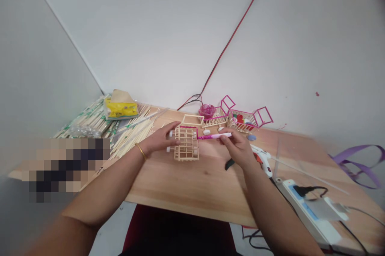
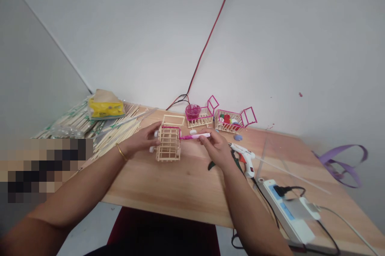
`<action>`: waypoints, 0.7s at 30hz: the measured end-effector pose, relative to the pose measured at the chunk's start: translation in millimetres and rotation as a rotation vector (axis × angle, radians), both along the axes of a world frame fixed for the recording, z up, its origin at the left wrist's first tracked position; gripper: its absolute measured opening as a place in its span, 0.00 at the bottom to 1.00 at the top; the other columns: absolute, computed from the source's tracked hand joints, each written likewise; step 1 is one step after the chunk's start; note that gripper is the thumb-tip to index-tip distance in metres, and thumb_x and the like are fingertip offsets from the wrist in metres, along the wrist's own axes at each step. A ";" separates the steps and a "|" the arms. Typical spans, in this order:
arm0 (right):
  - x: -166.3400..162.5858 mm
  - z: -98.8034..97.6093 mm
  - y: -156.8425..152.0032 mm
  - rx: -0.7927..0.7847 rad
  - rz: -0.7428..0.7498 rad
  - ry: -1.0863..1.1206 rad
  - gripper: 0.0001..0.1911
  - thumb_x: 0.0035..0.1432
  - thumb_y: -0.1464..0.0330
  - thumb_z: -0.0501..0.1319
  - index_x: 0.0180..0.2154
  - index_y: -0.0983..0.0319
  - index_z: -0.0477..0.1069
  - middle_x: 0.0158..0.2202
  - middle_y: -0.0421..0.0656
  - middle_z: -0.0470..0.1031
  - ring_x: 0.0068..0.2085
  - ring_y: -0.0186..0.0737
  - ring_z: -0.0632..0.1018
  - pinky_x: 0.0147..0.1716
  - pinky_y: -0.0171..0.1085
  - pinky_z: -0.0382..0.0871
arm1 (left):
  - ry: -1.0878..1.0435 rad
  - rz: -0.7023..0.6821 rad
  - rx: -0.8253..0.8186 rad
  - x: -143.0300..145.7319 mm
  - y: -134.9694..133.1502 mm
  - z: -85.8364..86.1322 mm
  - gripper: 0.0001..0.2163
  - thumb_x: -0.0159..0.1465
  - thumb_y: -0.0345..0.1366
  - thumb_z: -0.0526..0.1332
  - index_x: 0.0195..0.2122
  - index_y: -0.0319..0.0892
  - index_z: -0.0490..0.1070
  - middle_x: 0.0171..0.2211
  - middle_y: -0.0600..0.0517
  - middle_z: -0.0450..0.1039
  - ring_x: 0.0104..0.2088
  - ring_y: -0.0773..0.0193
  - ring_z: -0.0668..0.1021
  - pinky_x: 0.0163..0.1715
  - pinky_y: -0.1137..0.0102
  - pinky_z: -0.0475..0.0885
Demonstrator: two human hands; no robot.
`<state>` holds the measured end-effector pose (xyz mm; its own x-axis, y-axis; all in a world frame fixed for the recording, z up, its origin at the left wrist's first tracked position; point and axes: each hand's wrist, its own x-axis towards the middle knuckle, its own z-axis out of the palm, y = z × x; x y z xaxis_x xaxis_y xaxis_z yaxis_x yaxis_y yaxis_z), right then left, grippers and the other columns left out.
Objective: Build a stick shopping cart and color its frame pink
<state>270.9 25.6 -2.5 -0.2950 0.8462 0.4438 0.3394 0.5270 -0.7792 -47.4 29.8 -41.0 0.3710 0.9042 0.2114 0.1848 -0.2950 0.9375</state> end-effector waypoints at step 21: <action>5.4 11.1 -8.4 0.089 0.083 -0.211 0.08 0.65 0.62 0.58 0.38 0.58 0.73 0.31 0.42 0.76 0.33 0.40 0.76 0.33 0.39 0.68 | -0.058 -0.005 -0.046 3.0 -3.1 2.9 0.38 0.52 0.46 0.72 0.63 0.48 0.63 0.64 0.43 0.63 0.65 0.40 0.62 0.65 0.47 0.54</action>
<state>276.4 17.2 8.6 -0.4556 0.7759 0.4364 0.4426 0.6228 -0.6452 -44.5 26.7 -38.1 0.3637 0.9119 0.1904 0.1288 -0.2516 0.9592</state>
